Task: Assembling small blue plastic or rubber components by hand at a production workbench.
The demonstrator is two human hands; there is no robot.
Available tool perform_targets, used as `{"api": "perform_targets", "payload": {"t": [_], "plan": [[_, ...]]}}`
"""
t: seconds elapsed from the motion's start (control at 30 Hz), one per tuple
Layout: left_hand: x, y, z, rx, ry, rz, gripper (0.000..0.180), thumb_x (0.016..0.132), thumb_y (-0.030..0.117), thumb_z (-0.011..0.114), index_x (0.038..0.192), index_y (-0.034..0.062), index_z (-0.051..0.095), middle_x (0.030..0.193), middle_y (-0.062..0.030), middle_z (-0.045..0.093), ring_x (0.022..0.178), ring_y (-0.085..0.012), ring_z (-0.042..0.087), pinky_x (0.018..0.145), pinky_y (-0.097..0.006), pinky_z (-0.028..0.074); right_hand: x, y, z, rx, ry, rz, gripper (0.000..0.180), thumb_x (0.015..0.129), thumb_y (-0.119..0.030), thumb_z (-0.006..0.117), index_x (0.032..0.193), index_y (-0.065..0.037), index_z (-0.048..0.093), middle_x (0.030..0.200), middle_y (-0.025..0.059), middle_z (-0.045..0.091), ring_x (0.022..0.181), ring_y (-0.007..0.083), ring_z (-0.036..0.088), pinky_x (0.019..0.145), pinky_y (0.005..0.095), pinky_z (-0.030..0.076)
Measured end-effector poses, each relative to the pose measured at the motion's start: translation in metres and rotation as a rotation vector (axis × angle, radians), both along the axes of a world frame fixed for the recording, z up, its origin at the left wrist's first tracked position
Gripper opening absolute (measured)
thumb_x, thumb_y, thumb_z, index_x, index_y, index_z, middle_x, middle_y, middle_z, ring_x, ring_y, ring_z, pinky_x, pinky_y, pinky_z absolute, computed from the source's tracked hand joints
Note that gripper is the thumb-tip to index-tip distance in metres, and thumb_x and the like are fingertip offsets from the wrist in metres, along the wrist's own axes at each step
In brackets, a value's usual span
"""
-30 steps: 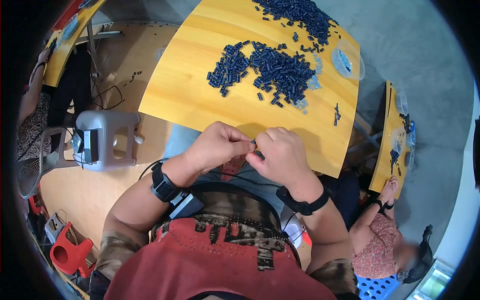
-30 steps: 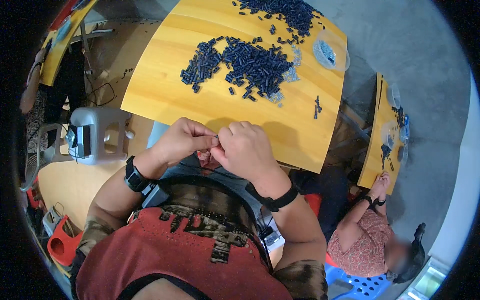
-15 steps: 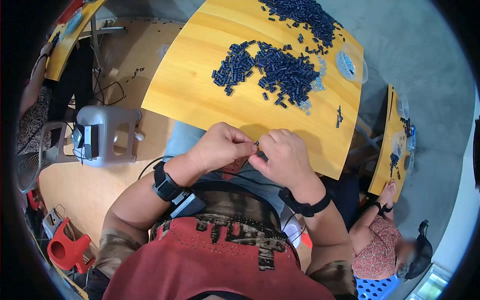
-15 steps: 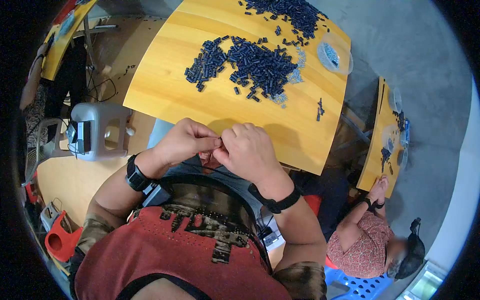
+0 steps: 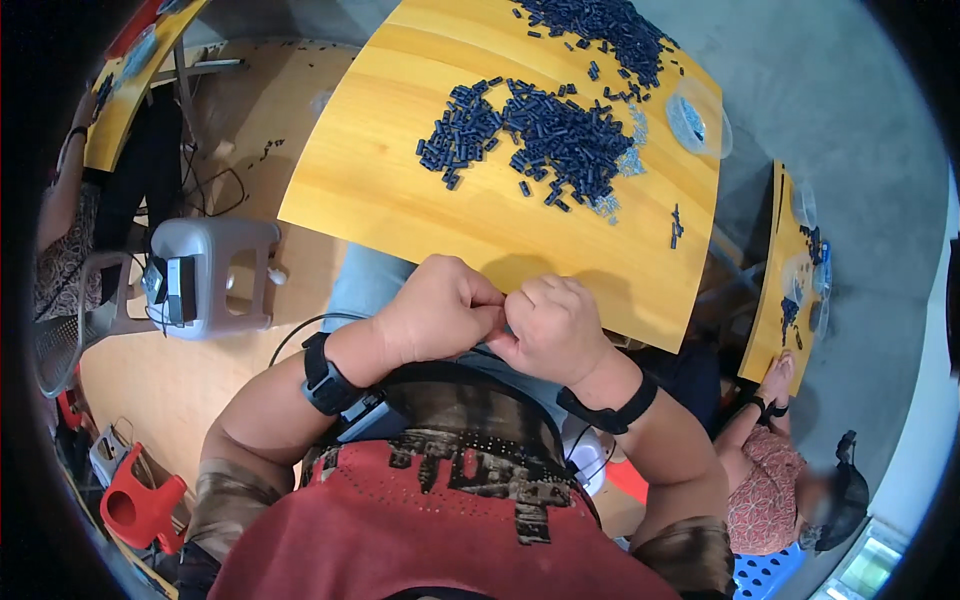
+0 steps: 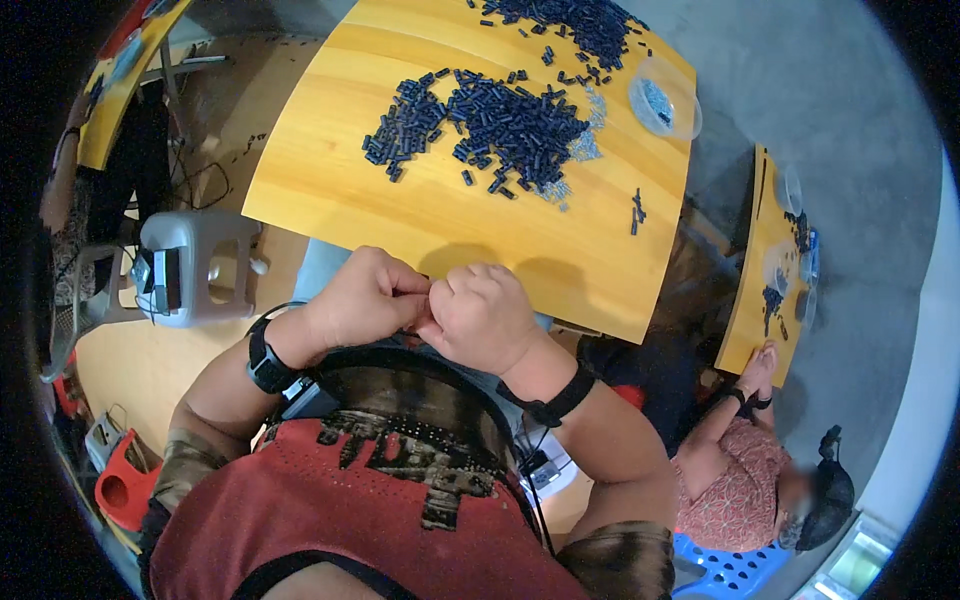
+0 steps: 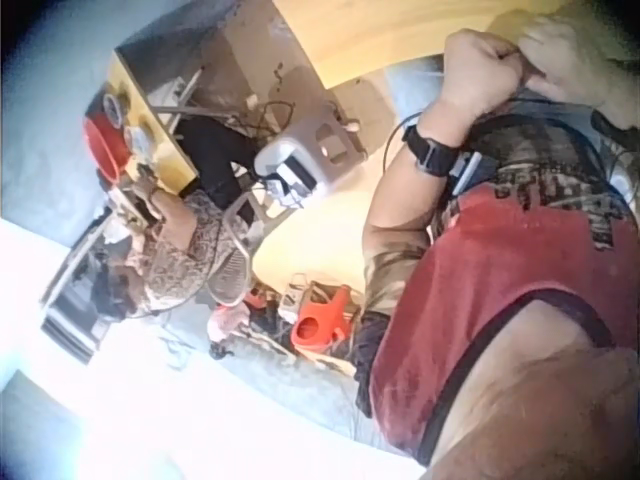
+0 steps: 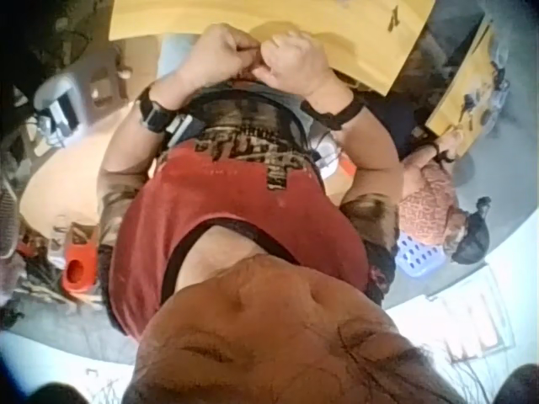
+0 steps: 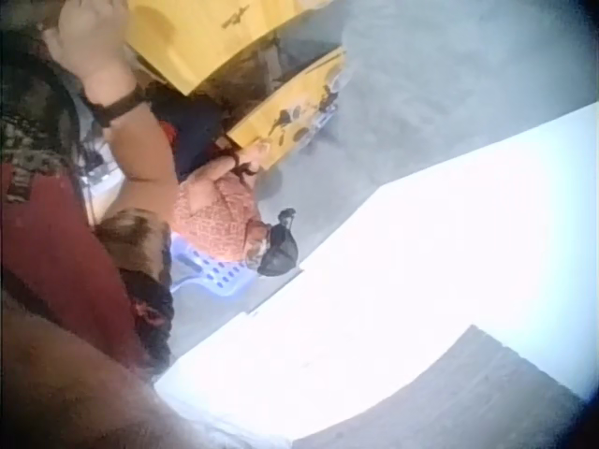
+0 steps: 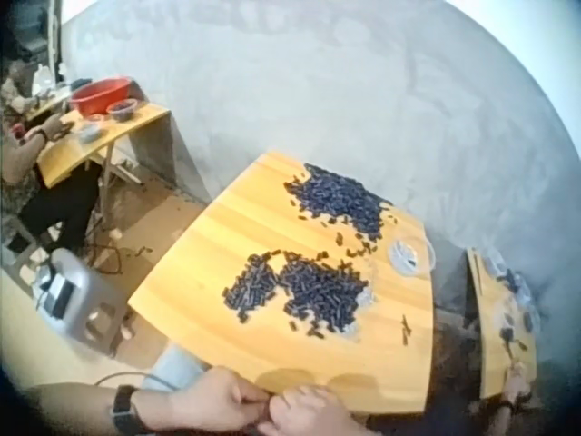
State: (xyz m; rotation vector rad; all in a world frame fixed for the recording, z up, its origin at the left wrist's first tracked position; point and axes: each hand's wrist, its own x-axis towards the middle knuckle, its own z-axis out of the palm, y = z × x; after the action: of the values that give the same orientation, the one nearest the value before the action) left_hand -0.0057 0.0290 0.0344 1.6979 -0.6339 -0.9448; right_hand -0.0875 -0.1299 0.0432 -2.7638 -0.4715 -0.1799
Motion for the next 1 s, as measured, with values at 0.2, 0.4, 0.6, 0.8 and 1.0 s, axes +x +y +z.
{"api": "perform_targets", "payload": {"t": [0.2, 0.4, 0.6, 0.8, 1.0], "plan": [[0.003, 0.003, 0.006, 0.043, -0.024, -0.047, 0.012, 0.076, 0.003, 0.057, 0.069, -0.0017, 0.066, 0.054, -0.0098, 0.059, 0.046, -0.0086, 0.054, 0.046, -0.025, 0.043, 0.001, 0.004, -0.003, 0.054, -0.050, 0.022, 0.023, 0.062, -0.026, 0.069, 0.063, -0.008, 0.055, 0.061, 0.0057, 0.054, 0.059, 0.0246, 0.055, 0.055, 0.0367, 0.044], [0.005, 0.006, 0.014, 0.042, 0.017, 0.014, 0.016, 0.077, 0.002, 0.056, 0.067, -0.0026, 0.067, 0.055, -0.0092, 0.062, 0.043, -0.0121, 0.058, 0.044, -0.025, 0.047, 0.003, 0.015, -0.003, 0.033, -0.057, -0.023, 0.023, 0.064, -0.026, 0.069, 0.064, -0.008, 0.055, 0.062, 0.0064, 0.055, 0.060, 0.0242, 0.056, 0.055, 0.0366, 0.044], [0.002, 0.003, -0.003, 0.046, 0.036, -0.069, 0.014, 0.078, 0.003, 0.057, 0.071, -0.0028, 0.068, 0.057, -0.0081, 0.062, 0.047, -0.0113, 0.059, 0.046, -0.025, 0.048, -0.011, 0.013, -0.015, 0.047, -0.057, -0.031, 0.026, 0.064, -0.028, 0.070, 0.066, -0.007, 0.056, 0.062, 0.0068, 0.055, 0.061, 0.0257, 0.056, 0.056, 0.0374, 0.045], [-0.002, -0.007, -0.012, 0.058, 0.304, -0.039, 0.012, 0.081, 0.006, 0.062, 0.081, -0.0042, 0.069, 0.064, -0.0056, 0.064, 0.055, -0.0088, 0.056, 0.051, -0.023, 0.046, -0.024, 0.006, 0.000, 0.061, 0.029, -0.268, 0.025, 0.067, -0.026, 0.071, 0.071, -0.007, 0.056, 0.068, 0.0079, 0.054, 0.070, 0.0269, 0.056, 0.062, 0.0385, 0.045], [-0.016, -0.028, -0.022, 0.024, 0.454, -0.054, 0.018, 0.084, 0.014, 0.065, 0.085, -0.0035, 0.068, 0.063, -0.0041, 0.061, 0.048, -0.0091, 0.053, 0.044, -0.023, 0.045, -0.050, -0.011, -0.009, 0.251, -0.040, -0.317, 0.024, 0.070, -0.015, 0.071, 0.087, -0.002, 0.059, 0.074, 0.0112, 0.057, 0.072, 0.0296, 0.056, 0.061, 0.0403, 0.045]]}}
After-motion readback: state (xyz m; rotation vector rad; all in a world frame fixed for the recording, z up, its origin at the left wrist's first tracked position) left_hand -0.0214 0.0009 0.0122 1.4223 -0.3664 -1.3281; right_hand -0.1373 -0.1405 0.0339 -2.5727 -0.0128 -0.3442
